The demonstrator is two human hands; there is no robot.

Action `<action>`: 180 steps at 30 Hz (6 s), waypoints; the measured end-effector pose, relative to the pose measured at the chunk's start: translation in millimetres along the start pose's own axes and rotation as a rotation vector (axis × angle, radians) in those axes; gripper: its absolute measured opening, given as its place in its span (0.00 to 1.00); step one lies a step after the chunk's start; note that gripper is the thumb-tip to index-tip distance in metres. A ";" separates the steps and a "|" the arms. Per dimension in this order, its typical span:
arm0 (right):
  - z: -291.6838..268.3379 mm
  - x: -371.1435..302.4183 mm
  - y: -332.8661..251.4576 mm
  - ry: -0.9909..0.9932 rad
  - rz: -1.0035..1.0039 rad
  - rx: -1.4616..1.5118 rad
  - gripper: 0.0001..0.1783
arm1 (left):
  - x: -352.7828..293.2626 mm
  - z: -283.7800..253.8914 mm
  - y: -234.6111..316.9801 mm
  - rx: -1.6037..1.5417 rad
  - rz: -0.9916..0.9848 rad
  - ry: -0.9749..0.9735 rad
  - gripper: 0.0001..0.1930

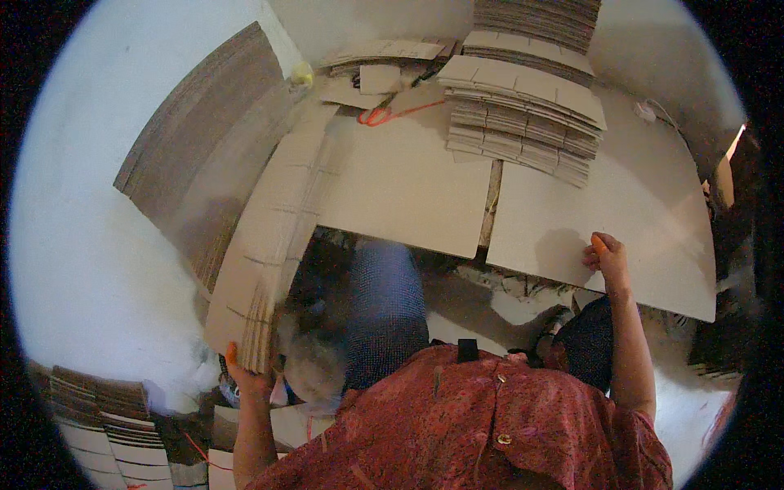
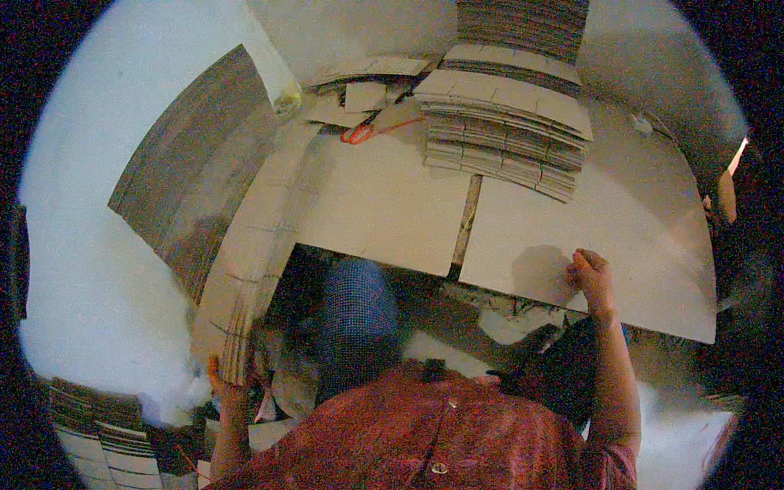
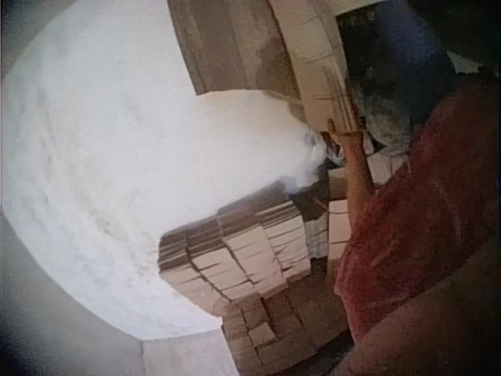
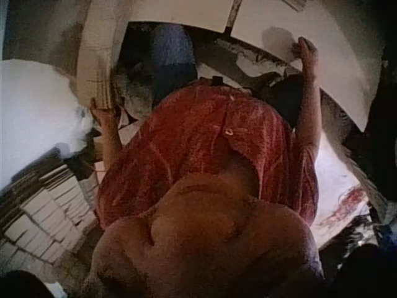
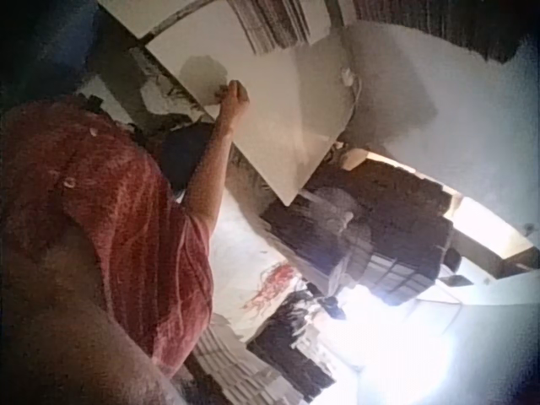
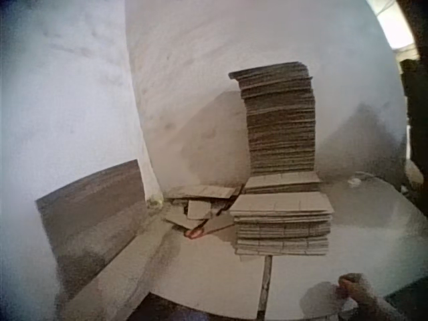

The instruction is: The person sits on the floor and repeatedly picks up flat cardboard sheets, folds them along pre-scored lines to form partitioned dividers, and stacks the finished units on the floor.

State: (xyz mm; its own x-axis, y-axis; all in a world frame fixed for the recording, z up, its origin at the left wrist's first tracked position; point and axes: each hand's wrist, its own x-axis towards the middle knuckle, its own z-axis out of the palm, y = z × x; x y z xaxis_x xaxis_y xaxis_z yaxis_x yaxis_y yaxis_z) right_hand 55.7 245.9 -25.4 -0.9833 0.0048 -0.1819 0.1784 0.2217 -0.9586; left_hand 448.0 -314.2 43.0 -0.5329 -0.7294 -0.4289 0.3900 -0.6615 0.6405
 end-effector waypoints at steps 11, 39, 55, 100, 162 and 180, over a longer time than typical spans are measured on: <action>3.5 -2.3 -8.1 -0.036 -0.012 -0.036 0.19 | 17.2 -8.7 -4.1 0.201 0.002 -0.028 0.32; -4.3 -7.8 -11.6 -0.030 -0.023 -0.068 0.17 | 59.8 47.4 -44.2 0.162 -0.058 -0.115 0.29; -24.2 -62.5 -5.9 0.514 -0.580 0.113 0.16 | 59.7 69.8 -80.2 0.254 -0.017 -0.061 0.37; -158.4 -200.7 109.2 0.937 0.027 -0.023 0.17 | 8.7 167.3 -378.3 1.316 -0.424 -1.710 0.13; 61.9 -80.4 -91.1 0.046 -0.656 -0.290 0.06 | 264.5 319.2 -99.8 2.301 1.032 -0.497 0.18; 47.0 -86.1 -124.2 0.243 -0.755 -0.248 0.05 | -2.3 364.5 -240.1 1.859 0.683 -1.486 0.12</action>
State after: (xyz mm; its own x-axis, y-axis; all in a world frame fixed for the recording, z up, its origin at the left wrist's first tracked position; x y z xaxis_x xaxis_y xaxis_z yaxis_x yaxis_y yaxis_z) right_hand 119.9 172.1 99.1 -0.8208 -0.0270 0.5705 -0.5175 0.4581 -0.7227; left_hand 81.9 -90.2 122.3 -0.9212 0.3879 -0.0291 0.3381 0.8354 0.4334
